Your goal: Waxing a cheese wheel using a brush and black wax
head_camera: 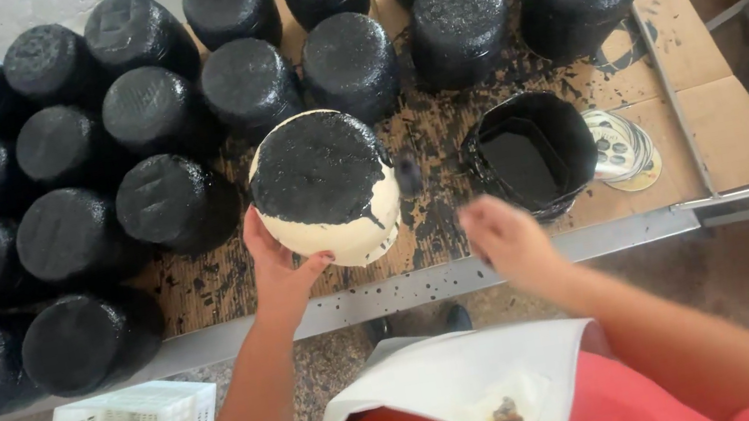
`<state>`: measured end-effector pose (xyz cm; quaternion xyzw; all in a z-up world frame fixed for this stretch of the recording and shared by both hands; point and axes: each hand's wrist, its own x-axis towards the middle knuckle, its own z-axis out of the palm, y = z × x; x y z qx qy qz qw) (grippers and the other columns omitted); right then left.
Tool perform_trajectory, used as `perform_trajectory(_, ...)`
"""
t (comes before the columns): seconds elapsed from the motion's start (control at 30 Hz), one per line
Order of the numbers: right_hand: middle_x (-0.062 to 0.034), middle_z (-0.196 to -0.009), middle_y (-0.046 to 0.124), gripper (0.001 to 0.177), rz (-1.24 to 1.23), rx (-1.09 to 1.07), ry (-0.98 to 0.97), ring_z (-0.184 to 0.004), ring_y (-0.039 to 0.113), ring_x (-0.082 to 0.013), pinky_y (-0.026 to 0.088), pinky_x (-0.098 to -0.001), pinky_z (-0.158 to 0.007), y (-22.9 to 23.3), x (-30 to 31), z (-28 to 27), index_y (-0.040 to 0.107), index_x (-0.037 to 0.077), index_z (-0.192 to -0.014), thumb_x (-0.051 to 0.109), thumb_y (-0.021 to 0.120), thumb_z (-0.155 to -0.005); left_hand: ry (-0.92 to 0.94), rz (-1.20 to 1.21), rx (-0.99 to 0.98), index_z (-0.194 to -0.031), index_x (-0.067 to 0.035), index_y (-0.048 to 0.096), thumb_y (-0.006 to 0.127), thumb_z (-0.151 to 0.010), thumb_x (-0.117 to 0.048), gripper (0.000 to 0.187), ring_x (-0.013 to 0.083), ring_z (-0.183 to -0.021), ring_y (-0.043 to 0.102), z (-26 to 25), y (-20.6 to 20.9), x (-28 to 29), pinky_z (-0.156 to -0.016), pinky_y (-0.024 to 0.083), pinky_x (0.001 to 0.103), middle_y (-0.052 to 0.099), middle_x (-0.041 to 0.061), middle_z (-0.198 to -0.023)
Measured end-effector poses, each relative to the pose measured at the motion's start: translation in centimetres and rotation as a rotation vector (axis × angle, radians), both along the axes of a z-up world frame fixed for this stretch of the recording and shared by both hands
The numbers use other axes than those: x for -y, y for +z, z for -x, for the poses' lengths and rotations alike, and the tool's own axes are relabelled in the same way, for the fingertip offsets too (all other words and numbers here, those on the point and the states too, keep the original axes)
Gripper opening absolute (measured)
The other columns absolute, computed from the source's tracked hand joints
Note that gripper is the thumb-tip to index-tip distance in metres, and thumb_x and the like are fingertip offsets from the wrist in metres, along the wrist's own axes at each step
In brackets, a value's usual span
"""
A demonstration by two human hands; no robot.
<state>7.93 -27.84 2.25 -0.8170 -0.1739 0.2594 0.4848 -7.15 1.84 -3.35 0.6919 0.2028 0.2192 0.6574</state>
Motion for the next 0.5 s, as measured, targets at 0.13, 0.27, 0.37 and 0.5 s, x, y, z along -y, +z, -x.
perform_trajectory(0.13,-0.0111,-0.062,0.067,0.022,-0.088,-0.049,-0.036,-0.062,0.065,-0.027,0.053,-0.0416,-0.067,-3.6,-1.5,-0.9,0.071,0.012,-0.108,0.03,0.058,-0.102,-0.003,-0.01,-0.003,-0.161,-0.012,0.003,0.096,-0.066,-0.013,0.133,0.0316,-0.156,0.02,-0.2,0.6,0.1,-0.125,0.022,0.054,0.019,0.015,-0.168)
perform_trajectory(0.27,-0.0057,-0.056,0.059,0.018,-0.221,-0.17,-0.11,-0.044,0.052,-0.018,0.044,-0.0294,-0.045,-4.7,-5.2,-3.3,0.069,0.018,-0.109,0.031,0.057,-0.104,-0.005,-0.028,0.032,-0.161,-0.01,0.001,0.096,-0.065,-0.014,0.134,0.0329,-0.155,0.022,-0.1,1.5,0.6,-0.126,0.023,0.053,0.018,0.017,-0.168)
perform_trajectory(0.37,-0.0058,-0.056,0.058,0.019,-0.254,-0.291,-0.135,-0.038,0.051,-0.0162,0.042,-0.0243,-0.036,-5.5,-4.5,-2.2,0.067,0.015,-0.114,0.028,0.055,-0.105,-0.013,-0.031,0.004,-0.161,-0.01,0.0,0.095,-0.067,-0.014,0.134,0.0349,-0.155,0.023,0.0,1.5,0.3,-0.125,0.025,0.054,0.016,0.018,-0.168)
perform_trajectory(0.5,-0.0049,-0.054,0.057,0.019,-0.245,-0.366,-0.155,-0.036,0.053,-0.0158,0.042,-0.0232,-0.033,-5.5,-1.2,2.6,0.067,0.011,-0.114,0.023,0.055,-0.105,-0.001,-0.026,0.011,-0.161,-0.011,0.0,0.095,-0.067,-0.015,0.134,0.0367,-0.154,0.023,0.5,0.6,-0.1,-0.124,0.027,0.056,0.015,0.02,-0.168)
